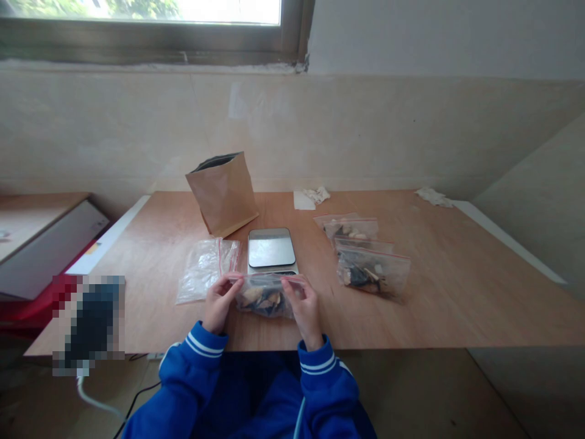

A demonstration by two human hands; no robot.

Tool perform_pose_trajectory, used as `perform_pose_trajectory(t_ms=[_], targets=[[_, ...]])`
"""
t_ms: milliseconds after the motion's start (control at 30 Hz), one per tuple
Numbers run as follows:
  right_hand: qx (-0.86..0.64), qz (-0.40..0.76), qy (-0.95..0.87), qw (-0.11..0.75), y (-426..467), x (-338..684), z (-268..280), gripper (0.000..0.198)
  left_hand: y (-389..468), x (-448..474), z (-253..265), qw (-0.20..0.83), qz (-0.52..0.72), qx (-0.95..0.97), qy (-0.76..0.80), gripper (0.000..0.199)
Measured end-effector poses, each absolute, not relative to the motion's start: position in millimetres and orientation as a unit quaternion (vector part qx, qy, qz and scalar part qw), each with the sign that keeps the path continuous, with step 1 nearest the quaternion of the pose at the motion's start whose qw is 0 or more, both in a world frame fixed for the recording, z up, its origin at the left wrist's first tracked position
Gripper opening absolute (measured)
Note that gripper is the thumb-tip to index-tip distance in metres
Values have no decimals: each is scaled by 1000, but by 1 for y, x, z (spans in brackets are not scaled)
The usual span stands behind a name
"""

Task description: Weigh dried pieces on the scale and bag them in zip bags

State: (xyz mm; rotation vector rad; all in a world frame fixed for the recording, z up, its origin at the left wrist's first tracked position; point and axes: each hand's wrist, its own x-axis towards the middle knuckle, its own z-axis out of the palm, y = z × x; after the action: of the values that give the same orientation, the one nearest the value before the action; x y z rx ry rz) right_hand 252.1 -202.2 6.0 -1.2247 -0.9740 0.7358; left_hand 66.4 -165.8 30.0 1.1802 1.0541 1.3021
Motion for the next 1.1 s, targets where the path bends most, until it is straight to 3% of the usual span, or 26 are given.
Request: perform_pose_trajectory(t_ms=[333, 633, 800, 933, 1100], targets=[[-542, 295, -448, 647, -204, 254, 8, 22, -166, 65, 28, 500, 548, 497, 451, 20], [-536, 300, -438, 657, -203, 255, 8, 21, -169, 67, 33, 553, 505, 501, 433, 31], [-524, 349, -432, 645, -205, 253, 8, 23, -168, 68, 33, 541, 496, 518, 439, 27], [-503, 414, -431, 625, -205, 252, 8, 38, -168, 68, 33, 519, 514, 523, 440, 23], [-521, 388, -447, 615, -204, 252, 9, 22, -168, 67, 35, 514, 524, 530, 425, 20]])
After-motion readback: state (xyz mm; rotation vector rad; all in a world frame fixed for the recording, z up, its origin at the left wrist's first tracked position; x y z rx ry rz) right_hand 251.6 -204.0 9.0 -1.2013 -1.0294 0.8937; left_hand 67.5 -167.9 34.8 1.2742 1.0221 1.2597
